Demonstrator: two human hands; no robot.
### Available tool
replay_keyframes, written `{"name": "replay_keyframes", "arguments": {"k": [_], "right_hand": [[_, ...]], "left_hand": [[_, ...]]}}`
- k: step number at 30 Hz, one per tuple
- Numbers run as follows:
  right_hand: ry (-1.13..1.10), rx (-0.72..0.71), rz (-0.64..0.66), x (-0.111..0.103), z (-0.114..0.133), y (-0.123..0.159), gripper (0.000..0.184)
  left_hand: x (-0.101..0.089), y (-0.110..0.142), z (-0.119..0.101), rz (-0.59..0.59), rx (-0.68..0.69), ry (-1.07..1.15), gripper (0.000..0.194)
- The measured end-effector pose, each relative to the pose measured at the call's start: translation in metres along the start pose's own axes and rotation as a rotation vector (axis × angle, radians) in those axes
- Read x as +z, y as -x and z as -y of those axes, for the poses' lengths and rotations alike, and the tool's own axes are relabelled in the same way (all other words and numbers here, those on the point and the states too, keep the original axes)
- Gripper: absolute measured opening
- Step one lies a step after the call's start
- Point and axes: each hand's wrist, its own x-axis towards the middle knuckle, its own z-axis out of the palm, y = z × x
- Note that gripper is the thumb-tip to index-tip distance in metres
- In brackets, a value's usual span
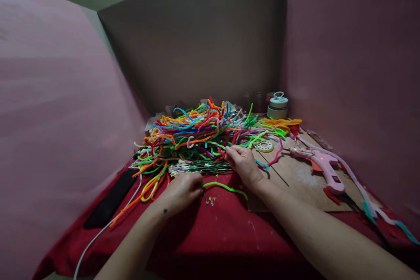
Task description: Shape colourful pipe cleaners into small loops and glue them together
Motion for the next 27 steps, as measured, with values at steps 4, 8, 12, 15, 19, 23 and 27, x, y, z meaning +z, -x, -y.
{"name": "replay_keyframes", "arguments": {"k": [4, 8, 12, 15, 19, 23, 27], "right_hand": [[-0.044, 0.127, 0.082, 0.002, 0.001, -0.001, 0.022], [-0.055, 0.101, 0.268, 0.008, 0.008, 0.004, 0.035], [-0.095, 0.018, 0.265, 0.01, 0.013, 0.008, 0.033], [-0.22, 0.069, 0.148, 0.007, 0.014, 0.002, 0.029], [-0.42, 0.173, 0.11, -0.004, 0.016, -0.011, 0.039], [-0.411, 0.118, 0.016, -0.012, 0.021, -0.019, 0.043], [-0.522, 0.093, 0.018, -0.015, 0.028, -0.019, 0.042]], "left_hand": [[-0.011, -0.001, 0.0, -0.092, -0.03, 0.14, 0.013], [-0.027, -0.007, -0.008, -0.136, -0.113, 0.391, 0.022], [-0.025, -0.023, -0.019, -0.132, -0.103, 0.425, 0.024], [-0.018, -0.034, -0.022, -0.123, -0.043, 0.335, 0.025], [-0.015, -0.038, -0.013, -0.048, 0.047, 0.305, 0.026], [-0.014, -0.033, 0.001, 0.067, -0.016, 0.444, 0.029], [-0.013, -0.027, 0.005, 0.198, -0.08, 0.655, 0.031]]}}
